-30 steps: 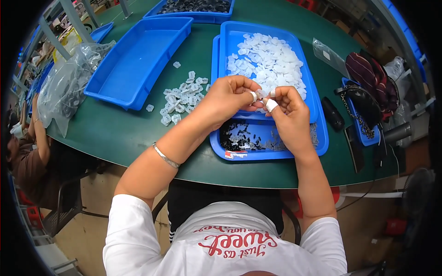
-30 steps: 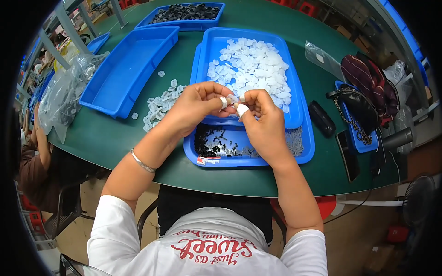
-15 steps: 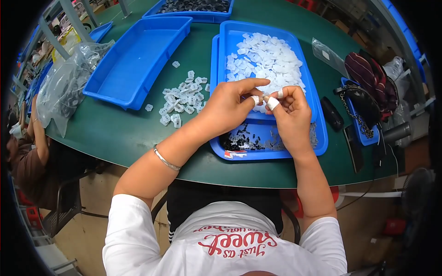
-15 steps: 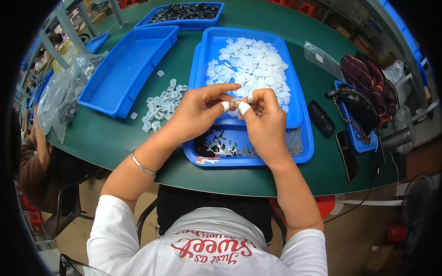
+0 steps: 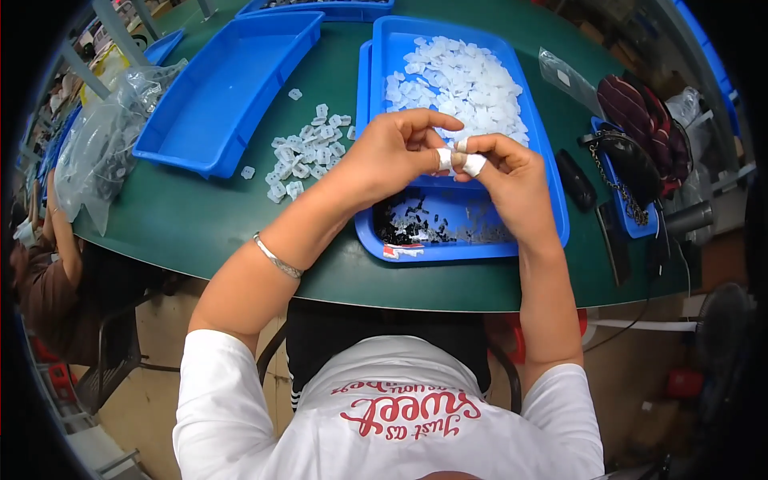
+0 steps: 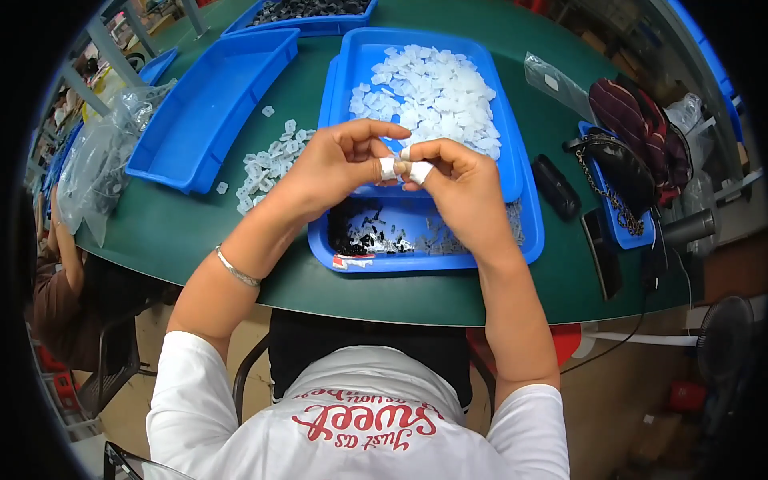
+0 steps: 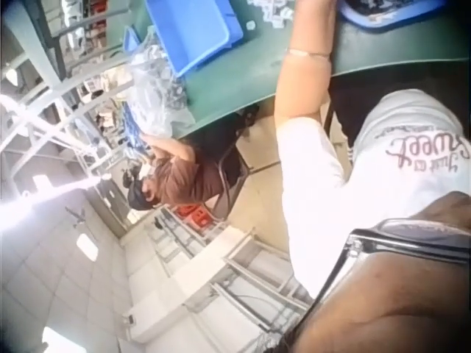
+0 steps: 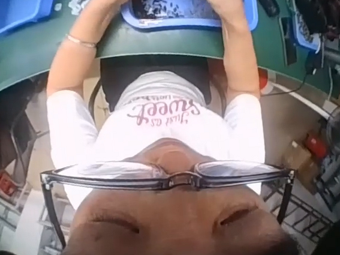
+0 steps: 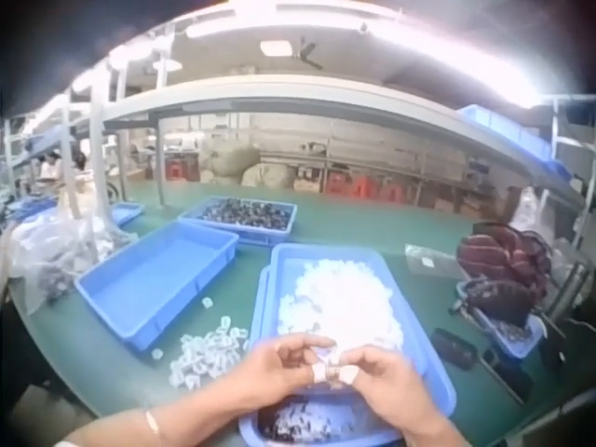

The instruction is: The person assembles small plastic components by taking pieces from the trays and attaching them together by hand.

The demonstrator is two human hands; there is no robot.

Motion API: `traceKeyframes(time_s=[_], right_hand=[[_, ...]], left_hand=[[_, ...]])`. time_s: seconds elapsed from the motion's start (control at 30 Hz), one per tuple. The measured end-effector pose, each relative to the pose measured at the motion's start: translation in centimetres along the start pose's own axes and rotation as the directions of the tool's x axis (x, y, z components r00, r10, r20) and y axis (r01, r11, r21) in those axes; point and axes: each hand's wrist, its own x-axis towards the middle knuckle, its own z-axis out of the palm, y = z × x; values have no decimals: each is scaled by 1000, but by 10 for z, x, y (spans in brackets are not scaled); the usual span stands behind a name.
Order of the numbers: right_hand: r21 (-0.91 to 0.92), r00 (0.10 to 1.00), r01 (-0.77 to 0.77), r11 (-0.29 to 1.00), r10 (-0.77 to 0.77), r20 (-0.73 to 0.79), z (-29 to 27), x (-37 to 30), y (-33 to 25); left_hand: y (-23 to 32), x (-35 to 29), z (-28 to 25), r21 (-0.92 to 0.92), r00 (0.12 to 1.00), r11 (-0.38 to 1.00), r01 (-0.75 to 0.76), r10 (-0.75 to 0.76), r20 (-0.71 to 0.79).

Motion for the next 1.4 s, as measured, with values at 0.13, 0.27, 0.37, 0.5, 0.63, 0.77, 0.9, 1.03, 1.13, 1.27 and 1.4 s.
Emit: traceKeyframes(time_s=[0.13, 0.27, 0.37, 0.5, 0.63, 0.77, 0.9, 1.03, 1.13, 1.27, 1.4], right_hand=[[-39, 998, -55, 998, 56, 11, -9, -2, -15], [-460, 948, -121, 880, 240, 210, -28, -12, -21], [-674, 907, 84, 734, 223, 356, -23, -18, -17], [-770, 890, 152, 619, 254, 379, -15, -19, -14], [-755, 877, 187, 628, 240, 416, -15, -18, -12], [-719, 857, 199, 666, 238, 457, -15, -16, -12], [-719, 837, 217, 660, 253, 485, -18, -16, -8], [-693, 841, 237, 680, 214, 498, -21, -16, -4], [-675, 837, 212, 707, 226, 499, -21, -16, -3], [-671, 822, 230, 705, 228, 521, -19, -15, -6], [-669, 848, 210, 713, 209, 488, -21, -16, -4]], left_hand=[[1, 0, -5, -73, 999, 996, -45, 44, -16], [4, 0, -3, -37, 996, 998, -53, 50, -72], [-2, 2, -4, -98, 994, 990, 105, -102, 36], [-3, 1, -1, -108, 990, 985, 132, -125, 69], [-1, 1, -4, -115, 986, 982, 152, -142, 90], [0, -1, -4, -169, 977, 964, 204, -190, 92], [2, -2, -3, -175, 972, 958, 227, -213, 97], [-1, -1, -4, -146, 967, 960, 238, -221, 122], [-1, -1, -5, -138, 970, 964, 226, -209, 123], [0, -1, -5, -146, 971, 964, 224, -208, 114], [1, -1, -5, -143, 975, 968, 208, -194, 103]])
